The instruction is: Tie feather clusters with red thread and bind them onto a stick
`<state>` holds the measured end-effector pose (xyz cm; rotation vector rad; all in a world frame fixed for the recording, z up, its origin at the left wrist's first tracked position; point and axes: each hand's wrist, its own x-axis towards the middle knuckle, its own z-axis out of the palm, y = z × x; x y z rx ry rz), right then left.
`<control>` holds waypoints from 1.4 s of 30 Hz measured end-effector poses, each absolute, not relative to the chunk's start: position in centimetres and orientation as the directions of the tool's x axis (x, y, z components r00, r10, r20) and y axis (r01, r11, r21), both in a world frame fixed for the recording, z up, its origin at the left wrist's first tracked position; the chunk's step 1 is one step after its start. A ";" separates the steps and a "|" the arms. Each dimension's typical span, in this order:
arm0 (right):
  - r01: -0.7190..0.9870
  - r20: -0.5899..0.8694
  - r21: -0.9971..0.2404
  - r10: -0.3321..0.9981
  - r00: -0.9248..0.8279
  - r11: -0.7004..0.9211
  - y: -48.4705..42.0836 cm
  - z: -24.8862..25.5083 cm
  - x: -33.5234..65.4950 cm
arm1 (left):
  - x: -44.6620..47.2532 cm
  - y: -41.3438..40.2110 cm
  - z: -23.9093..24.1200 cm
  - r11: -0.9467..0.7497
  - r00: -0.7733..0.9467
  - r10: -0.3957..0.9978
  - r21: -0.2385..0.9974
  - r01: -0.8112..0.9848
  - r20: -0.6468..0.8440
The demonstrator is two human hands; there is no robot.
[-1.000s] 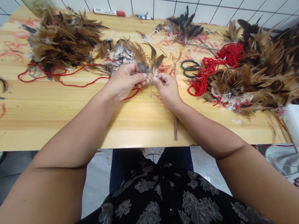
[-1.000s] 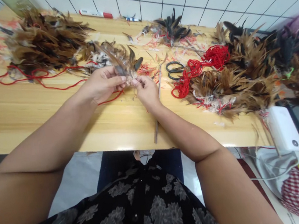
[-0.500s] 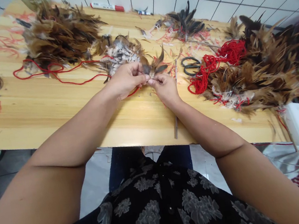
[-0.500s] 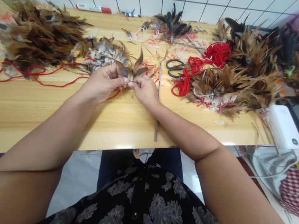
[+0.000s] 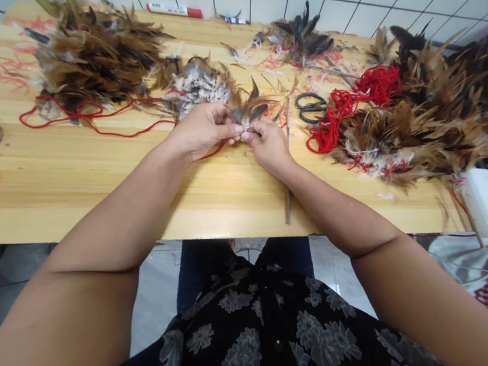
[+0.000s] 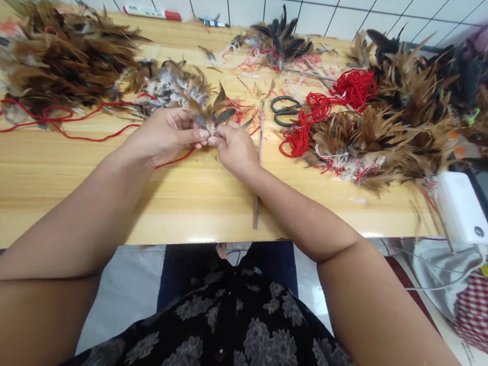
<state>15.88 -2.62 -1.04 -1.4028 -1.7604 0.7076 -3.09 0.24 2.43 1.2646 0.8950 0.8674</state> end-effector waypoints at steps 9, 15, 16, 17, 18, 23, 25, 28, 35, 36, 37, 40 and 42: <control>0.647 0.258 -0.716 0.960 -0.105 0.263 -3.4 -1.4 15.9 | -2.0 -0.3 2.4 0.019 0.328 0.944 0.999 0.045 -0.033; 0.546 0.260 -0.790 0.959 -0.114 0.279 -2.9 -1.5 16.2 | -2.4 0.4 1.9 0.081 0.301 0.953 0.992 -0.101 -0.047; 0.529 0.272 -0.799 0.956 -0.110 0.288 -2.8 -1.5 16.3 | -2.6 0.4 2.2 0.096 0.303 0.952 0.984 -0.150 -0.047; 0.513 0.284 -0.805 0.953 -0.108 0.298 -2.6 -1.6 16.3 | -2.7 0.4 2.4 0.117 0.303 0.952 0.974 -0.193 -0.055; 0.500 0.297 -0.808 0.949 -0.110 0.311 -2.5 -1.8 16.4 | -2.8 0.4 2.8 0.144 0.297 0.952 0.963 -0.228 -0.072; 0.471 0.331 -0.807 0.933 -0.141 0.358 -1.8 -2.6 16.7 | -2.8 0.1 3.7 0.243 0.271 0.948 0.932 -0.269 -0.169; 0.453 0.310 -0.823 0.939 -0.150 0.344 -1.7 -2.6 16.7 | -2.7 0.0 3.5 0.220 0.285 0.947 0.944 -0.246 -0.147; 0.382 0.256 -0.872 0.950 -0.180 0.307 -1.9 -2.3 16.6 | -2.7 0.2 2.6 0.139 0.328 0.942 0.969 -0.202 -0.067; 0.279 0.165 -0.936 0.967 -0.195 0.216 -1.8 -1.9 16.7 | -2.9 0.8 0.9 0.032 0.389 0.921 0.995 -0.092 0.006; 0.281 0.160 -0.936 0.968 -0.196 0.211 -1.7 -2.0 16.7 | -2.8 0.8 0.8 0.033 0.397 0.918 0.996 -0.084 0.003; 0.283 0.155 -0.936 0.968 -0.197 0.207 -1.6 -2.1 16.7 | -2.8 0.9 0.7 0.033 0.407 0.914 0.996 -0.083 0.003; 0.265 0.144 -0.945 0.973 -0.182 0.190 -1.5 -2.4 16.7 | -2.8 0.8 0.8 0.030 0.433 0.901 0.995 -0.099 0.016; 0.214 0.144 -0.961 0.977 -0.159 0.177 -1.5 -2.4 16.7 | -2.9 0.8 1.2 0.029 0.427 0.904 0.993 -0.114 0.022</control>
